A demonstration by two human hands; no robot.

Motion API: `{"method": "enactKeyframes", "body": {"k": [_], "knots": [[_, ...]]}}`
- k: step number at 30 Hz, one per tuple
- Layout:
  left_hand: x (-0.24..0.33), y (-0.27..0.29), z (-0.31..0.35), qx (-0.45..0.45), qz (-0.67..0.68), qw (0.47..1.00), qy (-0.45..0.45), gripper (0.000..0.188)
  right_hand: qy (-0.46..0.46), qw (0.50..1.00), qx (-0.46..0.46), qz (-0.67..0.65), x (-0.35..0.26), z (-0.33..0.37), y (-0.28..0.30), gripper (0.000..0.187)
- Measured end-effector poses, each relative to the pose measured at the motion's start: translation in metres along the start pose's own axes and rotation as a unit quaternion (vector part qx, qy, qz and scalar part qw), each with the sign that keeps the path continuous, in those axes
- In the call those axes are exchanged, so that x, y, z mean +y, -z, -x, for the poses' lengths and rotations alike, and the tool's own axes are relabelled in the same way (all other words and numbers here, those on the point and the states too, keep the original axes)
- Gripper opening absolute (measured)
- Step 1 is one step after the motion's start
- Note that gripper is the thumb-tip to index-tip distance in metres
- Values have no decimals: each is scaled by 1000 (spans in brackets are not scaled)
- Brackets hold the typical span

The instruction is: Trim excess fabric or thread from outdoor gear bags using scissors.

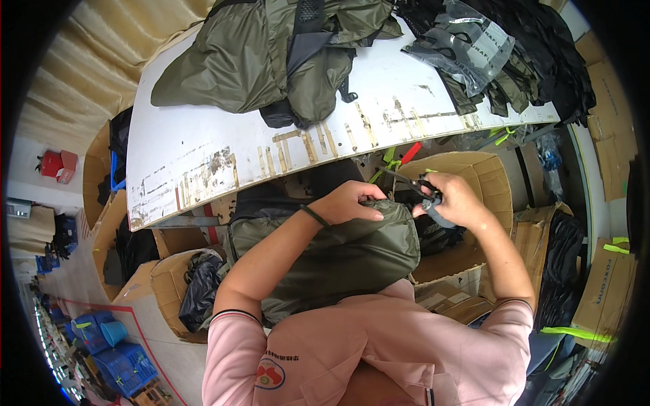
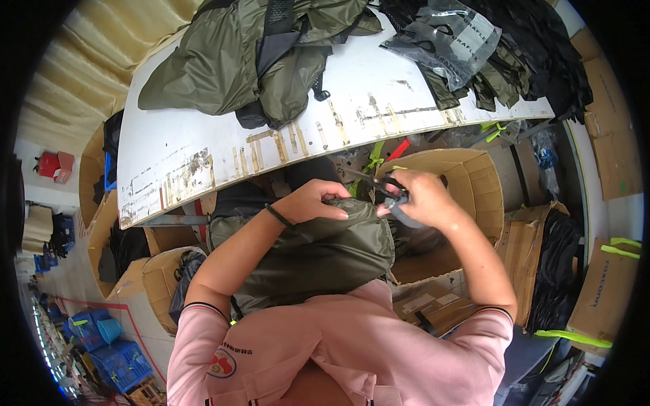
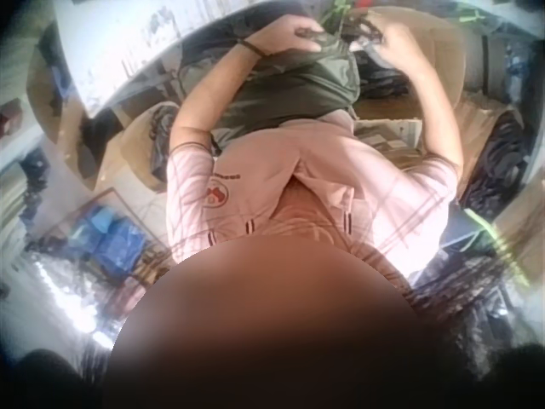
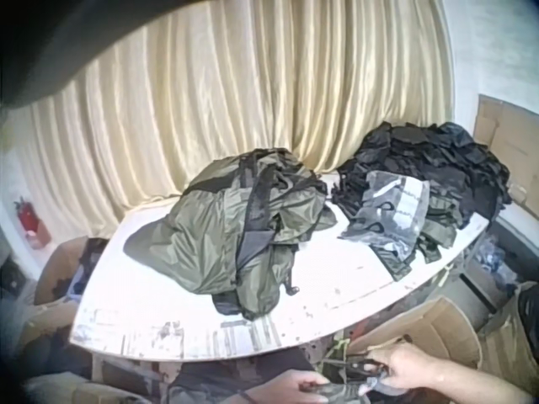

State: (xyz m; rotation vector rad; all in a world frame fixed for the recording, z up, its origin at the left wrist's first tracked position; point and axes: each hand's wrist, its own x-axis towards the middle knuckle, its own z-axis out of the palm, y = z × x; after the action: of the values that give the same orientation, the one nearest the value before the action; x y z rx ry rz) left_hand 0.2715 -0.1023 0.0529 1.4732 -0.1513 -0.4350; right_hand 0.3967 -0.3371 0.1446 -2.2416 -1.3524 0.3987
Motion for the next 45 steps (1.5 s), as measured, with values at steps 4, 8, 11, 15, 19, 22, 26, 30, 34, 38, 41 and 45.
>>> {"method": "enactKeyframes", "body": {"k": [4,8,11,15,19,22,26,30,34,38,41,45], "knots": [[-11,-11,-2,17,75,995,-68,33,-40,983,-43,-176,-14,-11,-48,37],[12,-1,42,114,-203,961,-148,30,-21,984,-1,-178,-22,-3,-51,26],[6,37,105,185,-365,897,-170,28,-59,980,-28,-187,-14,3,-47,26],[-32,85,194,246,-409,878,-34,25,-107,977,-9,-182,-17,4,-36,26],[-62,98,240,306,-405,861,21,27,-139,983,10,-120,-20,-6,-23,25],[-78,105,250,338,-418,842,41,28,-117,990,23,-77,3,-8,-21,26],[-95,120,262,366,-407,836,36,26,-102,993,19,-63,20,-15,-21,25],[-101,122,270,359,-363,860,-12,25,-115,993,3,-33,24,-21,-20,23],[-98,114,271,425,-199,883,-24,23,-115,992,14,-43,35,-15,-21,22],[-72,86,249,509,-421,744,-100,19,-132,989,13,-61,44,-12,-18,20],[-40,59,196,410,-384,810,-170,18,-126,990,33,-53,17,-14,-19,21],[-21,35,101,305,-363,860,-189,28,-125,990,45,-42,7,5,-13,21]]}}
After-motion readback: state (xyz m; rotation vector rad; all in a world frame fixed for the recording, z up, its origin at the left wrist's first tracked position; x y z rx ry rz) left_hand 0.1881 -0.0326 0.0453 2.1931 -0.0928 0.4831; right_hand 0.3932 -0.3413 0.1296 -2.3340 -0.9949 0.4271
